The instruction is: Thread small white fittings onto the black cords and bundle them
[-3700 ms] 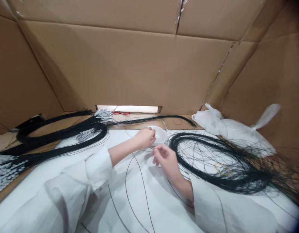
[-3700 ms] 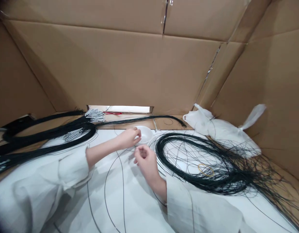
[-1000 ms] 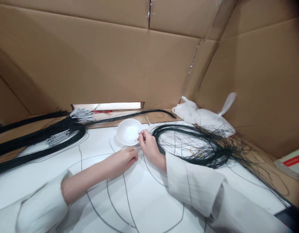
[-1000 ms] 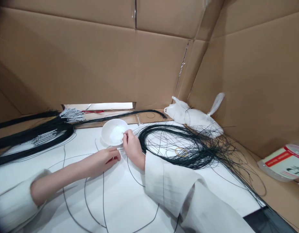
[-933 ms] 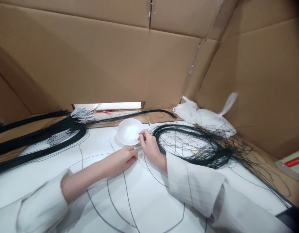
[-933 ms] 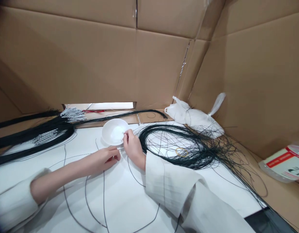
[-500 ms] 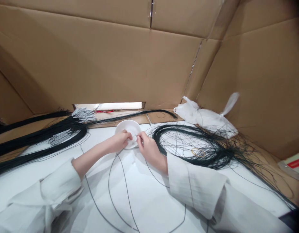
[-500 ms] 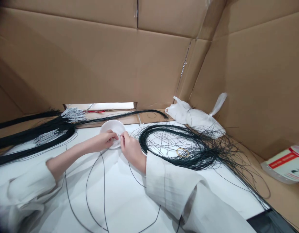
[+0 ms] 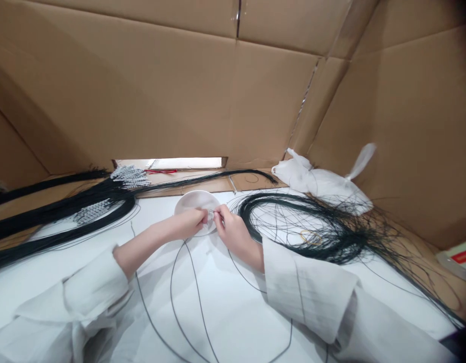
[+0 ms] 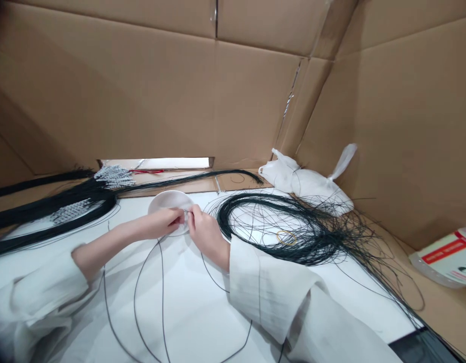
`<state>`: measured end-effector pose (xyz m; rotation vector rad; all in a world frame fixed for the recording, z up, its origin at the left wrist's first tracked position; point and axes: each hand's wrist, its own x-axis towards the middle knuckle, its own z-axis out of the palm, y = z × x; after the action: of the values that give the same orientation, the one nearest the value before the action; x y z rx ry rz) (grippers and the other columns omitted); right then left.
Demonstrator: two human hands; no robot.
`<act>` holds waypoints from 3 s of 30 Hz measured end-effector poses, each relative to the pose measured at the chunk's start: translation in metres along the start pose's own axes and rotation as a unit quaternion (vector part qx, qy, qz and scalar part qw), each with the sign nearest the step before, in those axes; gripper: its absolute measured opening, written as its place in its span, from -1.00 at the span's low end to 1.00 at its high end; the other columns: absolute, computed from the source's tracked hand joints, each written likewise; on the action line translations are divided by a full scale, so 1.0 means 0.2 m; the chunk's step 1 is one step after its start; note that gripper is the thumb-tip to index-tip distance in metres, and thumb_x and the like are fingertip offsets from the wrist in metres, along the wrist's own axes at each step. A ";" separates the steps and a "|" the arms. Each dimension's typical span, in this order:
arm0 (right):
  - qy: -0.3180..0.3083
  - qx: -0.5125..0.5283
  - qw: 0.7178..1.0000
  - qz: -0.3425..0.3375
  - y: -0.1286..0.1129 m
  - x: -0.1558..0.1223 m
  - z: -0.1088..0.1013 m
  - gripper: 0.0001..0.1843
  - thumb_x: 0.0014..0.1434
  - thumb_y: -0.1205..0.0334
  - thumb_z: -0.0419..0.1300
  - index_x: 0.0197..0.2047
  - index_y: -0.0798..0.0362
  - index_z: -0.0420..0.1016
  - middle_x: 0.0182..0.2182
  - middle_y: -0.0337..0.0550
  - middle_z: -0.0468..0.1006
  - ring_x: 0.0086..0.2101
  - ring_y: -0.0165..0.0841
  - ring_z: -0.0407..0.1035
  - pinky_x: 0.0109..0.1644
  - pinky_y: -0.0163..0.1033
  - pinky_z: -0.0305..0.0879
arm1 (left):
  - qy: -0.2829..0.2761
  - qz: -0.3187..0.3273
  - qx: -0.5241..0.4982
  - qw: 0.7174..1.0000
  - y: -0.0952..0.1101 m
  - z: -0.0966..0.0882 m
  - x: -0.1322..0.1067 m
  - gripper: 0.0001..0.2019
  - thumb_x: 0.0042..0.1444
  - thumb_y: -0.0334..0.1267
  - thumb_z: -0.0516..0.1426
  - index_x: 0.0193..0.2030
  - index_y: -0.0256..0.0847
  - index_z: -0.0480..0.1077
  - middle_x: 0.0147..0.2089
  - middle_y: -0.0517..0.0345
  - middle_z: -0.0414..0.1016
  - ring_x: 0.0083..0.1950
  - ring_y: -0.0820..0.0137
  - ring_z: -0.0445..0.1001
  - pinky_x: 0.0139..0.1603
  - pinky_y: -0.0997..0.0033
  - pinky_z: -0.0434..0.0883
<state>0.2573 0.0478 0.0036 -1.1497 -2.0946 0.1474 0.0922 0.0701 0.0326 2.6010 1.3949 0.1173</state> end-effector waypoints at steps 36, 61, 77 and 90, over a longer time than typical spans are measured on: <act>0.002 -0.015 1.000 -0.025 0.00 0.00 0.00 -0.83 0.25 0.30 -0.12 -0.21 0.10 0.27 -0.45 -0.14 0.45 -0.46 -0.36 0.38 -0.38 -0.36 0.18 | -0.007 0.013 -0.033 0.999 -0.07 -0.04 -0.02 -0.76 0.07 -0.43 -0.12 -0.24 -0.27 0.33 -0.21 0.02 0.38 -0.22 0.33 0.35 -0.20 0.41 0.27; 0.013 0.053 0.998 0.030 0.02 0.01 -0.02 -0.85 0.21 0.28 -0.10 -0.25 0.07 0.26 -0.46 -0.18 0.44 -0.49 -0.38 0.35 -0.42 -0.37 0.14 | -0.081 0.023 -0.111 0.990 0.02 -0.12 -0.06 -0.90 -0.08 -0.31 0.07 -0.36 -0.22 0.25 -0.34 0.18 0.33 -0.38 0.44 0.27 -0.42 0.52 0.20; 0.040 0.082 0.995 0.048 0.03 0.03 -0.01 -0.84 0.21 0.29 -0.11 -0.26 0.08 0.26 -0.42 -0.16 0.47 -0.45 -0.37 0.37 -0.39 -0.35 0.17 | -0.051 0.051 -0.122 0.990 -0.01 -0.13 -0.06 -0.89 -0.03 -0.33 -0.01 -0.37 -0.22 0.32 -0.36 0.16 0.41 -0.40 0.44 0.30 -0.43 0.50 0.21; 0.039 0.092 0.994 0.044 0.00 0.03 -0.02 -0.86 0.20 0.28 -0.08 -0.28 0.08 0.26 -0.45 -0.17 0.46 -0.47 -0.38 0.35 -0.40 -0.36 0.15 | -0.018 0.036 -0.105 0.994 -0.01 -0.09 -0.06 -0.86 0.01 -0.35 -0.05 -0.40 -0.22 0.32 -0.40 0.17 0.39 -0.43 0.44 0.28 -0.45 0.50 0.18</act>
<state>0.2585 0.0513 0.0092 -1.1175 -1.9200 0.3247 0.0813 0.0637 0.0501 2.4677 1.2071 0.2150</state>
